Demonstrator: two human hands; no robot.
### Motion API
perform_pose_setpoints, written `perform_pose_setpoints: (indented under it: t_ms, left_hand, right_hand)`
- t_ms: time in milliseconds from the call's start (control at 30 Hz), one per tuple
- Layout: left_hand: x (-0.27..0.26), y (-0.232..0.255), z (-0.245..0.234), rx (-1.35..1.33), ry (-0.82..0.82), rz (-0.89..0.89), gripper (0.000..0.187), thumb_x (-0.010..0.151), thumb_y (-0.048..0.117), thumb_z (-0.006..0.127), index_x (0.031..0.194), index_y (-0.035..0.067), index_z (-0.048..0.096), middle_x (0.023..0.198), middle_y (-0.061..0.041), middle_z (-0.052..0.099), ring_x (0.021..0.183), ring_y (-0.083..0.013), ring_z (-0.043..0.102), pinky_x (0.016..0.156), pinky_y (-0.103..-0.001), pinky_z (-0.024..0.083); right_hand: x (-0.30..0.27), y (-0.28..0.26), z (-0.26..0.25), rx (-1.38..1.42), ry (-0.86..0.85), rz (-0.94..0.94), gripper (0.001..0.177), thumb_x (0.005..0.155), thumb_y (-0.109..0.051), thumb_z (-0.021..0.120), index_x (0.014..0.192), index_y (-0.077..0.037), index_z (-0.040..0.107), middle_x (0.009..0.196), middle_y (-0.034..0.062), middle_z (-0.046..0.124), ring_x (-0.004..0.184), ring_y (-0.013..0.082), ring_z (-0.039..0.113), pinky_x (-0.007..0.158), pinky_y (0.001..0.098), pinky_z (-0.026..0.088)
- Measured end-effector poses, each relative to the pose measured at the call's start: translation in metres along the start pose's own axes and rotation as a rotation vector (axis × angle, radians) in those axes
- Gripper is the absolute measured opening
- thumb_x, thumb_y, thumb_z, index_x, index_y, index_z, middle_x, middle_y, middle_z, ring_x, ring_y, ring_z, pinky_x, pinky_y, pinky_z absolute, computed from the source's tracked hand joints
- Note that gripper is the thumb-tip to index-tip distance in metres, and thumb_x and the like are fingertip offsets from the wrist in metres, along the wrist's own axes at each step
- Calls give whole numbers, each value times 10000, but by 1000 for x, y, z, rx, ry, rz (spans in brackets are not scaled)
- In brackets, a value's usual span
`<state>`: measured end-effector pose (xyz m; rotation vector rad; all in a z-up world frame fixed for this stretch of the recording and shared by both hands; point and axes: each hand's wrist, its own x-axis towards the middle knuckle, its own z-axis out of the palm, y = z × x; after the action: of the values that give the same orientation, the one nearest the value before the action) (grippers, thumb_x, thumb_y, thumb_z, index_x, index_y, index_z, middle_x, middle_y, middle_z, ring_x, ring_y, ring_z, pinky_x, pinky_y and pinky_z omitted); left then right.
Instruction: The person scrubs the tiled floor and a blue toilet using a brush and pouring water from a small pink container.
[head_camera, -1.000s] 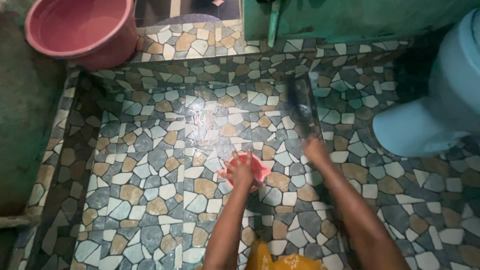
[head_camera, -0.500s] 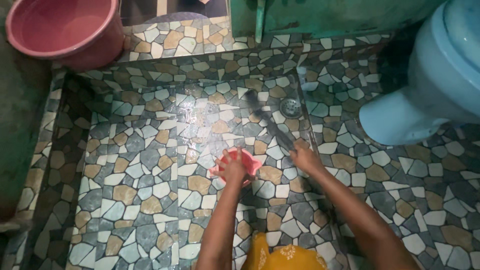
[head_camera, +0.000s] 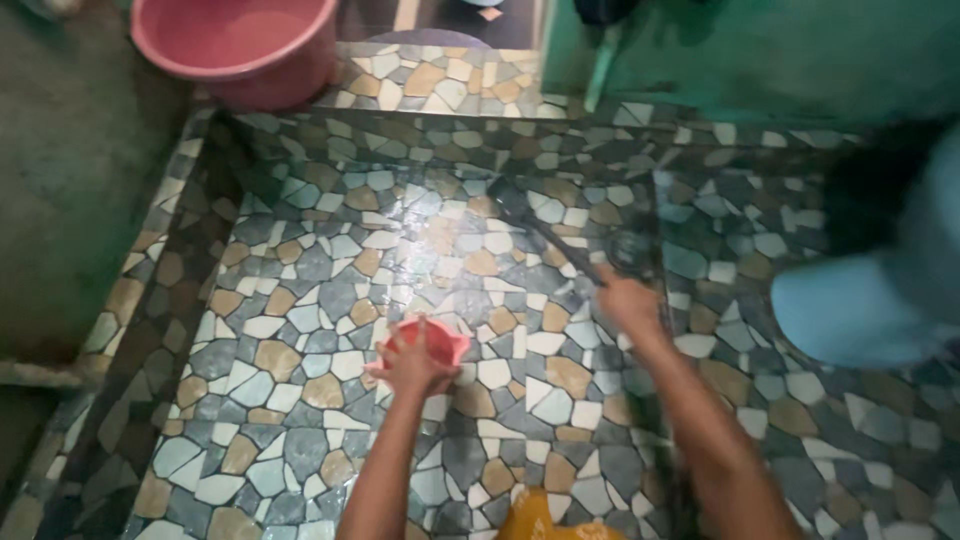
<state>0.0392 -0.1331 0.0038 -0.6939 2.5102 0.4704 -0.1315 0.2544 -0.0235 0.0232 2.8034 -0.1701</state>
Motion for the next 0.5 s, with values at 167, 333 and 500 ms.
perform_pose_setpoints:
  t_ms: [167,333,500]
  left_hand:
    - [32,-71,-6,-40,233,17,1351,508,732,896,1594,477,135,1675,-236,1,1490,-584,28,1164,-728,66]
    - [21,-63,-19,-20,44,9,1343,498,728,878,1589,517,125,1715,-155,-4,1512,-503,101,1154,-670,182]
    - [15,-57,-30,2,60,23,1375,508,706,896,1595,523,76,1684,-168,-1,1473,-507,111,1121,-663,206]
  right_hand:
    - [-7,71,-25,140,16,67,612,955,-484,532,1521,-257,477,1083,291,724,995,491,686,857,583,534]
    - [-25,-67,57,263,-10,50,489,1039,-405,409,1487,-223,486,1113,276,715,1042,492,676,914,582,519]
    - [-29,-282,65,245,-93,-603,552,934,-381,550,1470,-252,530,1079,222,726,986,424,696,867,540,547]
